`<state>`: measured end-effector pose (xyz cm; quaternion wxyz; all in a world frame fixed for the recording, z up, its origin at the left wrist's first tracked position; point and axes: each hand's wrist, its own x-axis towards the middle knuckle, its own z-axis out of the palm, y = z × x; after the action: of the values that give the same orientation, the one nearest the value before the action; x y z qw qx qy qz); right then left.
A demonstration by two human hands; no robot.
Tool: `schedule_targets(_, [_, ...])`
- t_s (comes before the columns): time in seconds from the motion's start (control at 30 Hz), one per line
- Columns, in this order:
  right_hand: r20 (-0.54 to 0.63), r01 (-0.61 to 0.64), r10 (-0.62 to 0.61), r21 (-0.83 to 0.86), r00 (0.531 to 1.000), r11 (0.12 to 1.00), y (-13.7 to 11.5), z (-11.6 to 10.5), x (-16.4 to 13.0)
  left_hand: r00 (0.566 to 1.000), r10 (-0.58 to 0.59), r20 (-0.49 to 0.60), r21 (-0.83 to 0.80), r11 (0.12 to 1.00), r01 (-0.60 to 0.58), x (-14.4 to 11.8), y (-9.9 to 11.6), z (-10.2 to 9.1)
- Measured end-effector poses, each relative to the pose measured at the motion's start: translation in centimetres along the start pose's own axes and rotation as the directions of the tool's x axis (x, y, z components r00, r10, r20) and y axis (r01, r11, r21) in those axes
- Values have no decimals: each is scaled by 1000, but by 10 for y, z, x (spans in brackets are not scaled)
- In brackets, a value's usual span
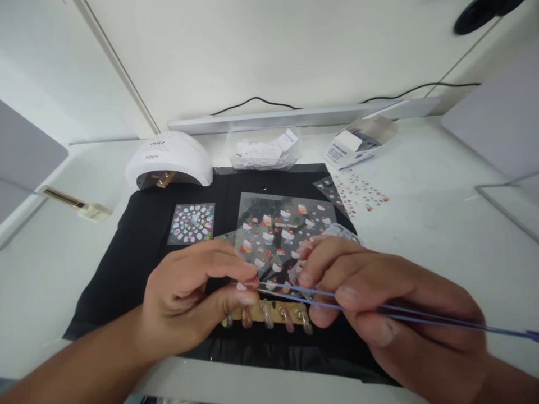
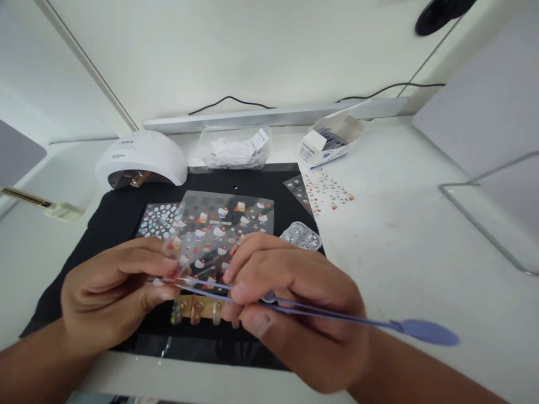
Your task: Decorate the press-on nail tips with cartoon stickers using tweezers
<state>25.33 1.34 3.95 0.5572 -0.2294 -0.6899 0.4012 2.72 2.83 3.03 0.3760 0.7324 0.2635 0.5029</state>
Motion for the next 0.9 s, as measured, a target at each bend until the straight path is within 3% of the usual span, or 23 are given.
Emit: schedule_targets(0.9, [24,21,-23,97,999,995,8,0,2,977,122,173,97,985,-140,9,2,-10])
